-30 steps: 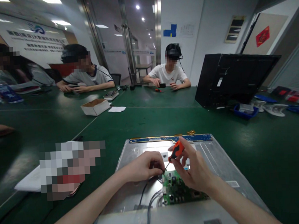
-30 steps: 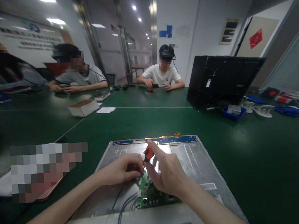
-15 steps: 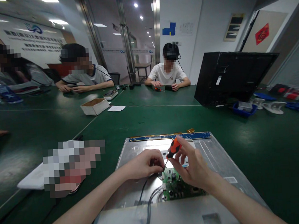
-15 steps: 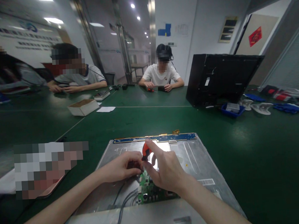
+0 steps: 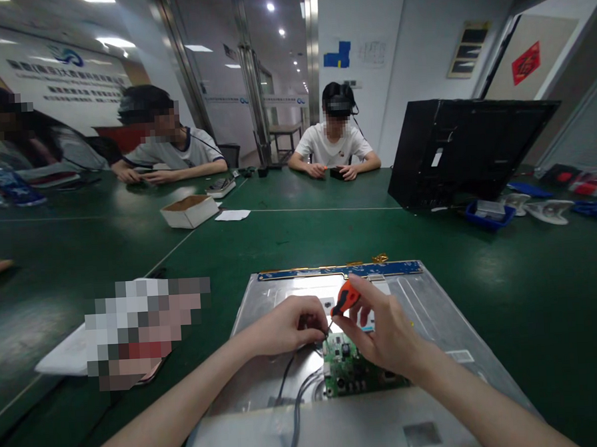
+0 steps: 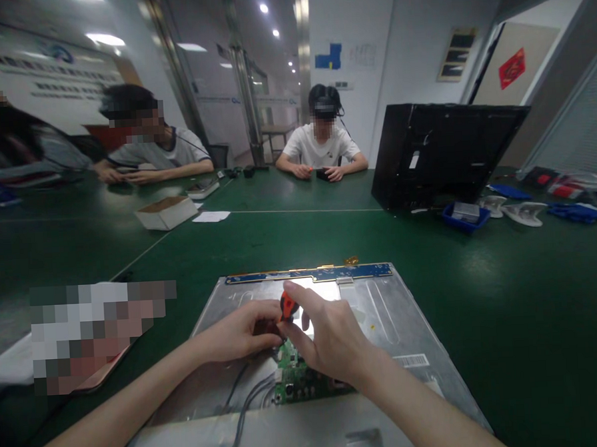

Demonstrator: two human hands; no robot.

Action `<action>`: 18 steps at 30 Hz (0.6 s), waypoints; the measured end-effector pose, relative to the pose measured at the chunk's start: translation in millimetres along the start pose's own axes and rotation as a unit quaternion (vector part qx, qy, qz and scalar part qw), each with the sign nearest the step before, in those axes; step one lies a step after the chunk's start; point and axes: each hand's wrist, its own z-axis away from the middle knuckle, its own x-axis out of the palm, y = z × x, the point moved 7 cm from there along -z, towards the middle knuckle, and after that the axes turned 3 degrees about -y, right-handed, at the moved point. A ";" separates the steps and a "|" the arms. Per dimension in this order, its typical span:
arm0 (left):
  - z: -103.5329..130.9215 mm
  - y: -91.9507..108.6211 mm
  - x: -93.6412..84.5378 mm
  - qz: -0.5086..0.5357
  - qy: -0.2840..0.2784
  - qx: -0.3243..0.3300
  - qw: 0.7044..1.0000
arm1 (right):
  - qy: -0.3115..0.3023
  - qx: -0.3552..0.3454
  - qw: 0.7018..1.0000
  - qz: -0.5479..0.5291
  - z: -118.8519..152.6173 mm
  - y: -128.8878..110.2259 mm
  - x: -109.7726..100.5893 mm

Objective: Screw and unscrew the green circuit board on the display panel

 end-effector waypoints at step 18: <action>-0.1 -2.6 -0.1 0.005 0.000 0.005 1.000 | -0.006 -0.004 1.000 0.001 -0.6 -2.3 -1.1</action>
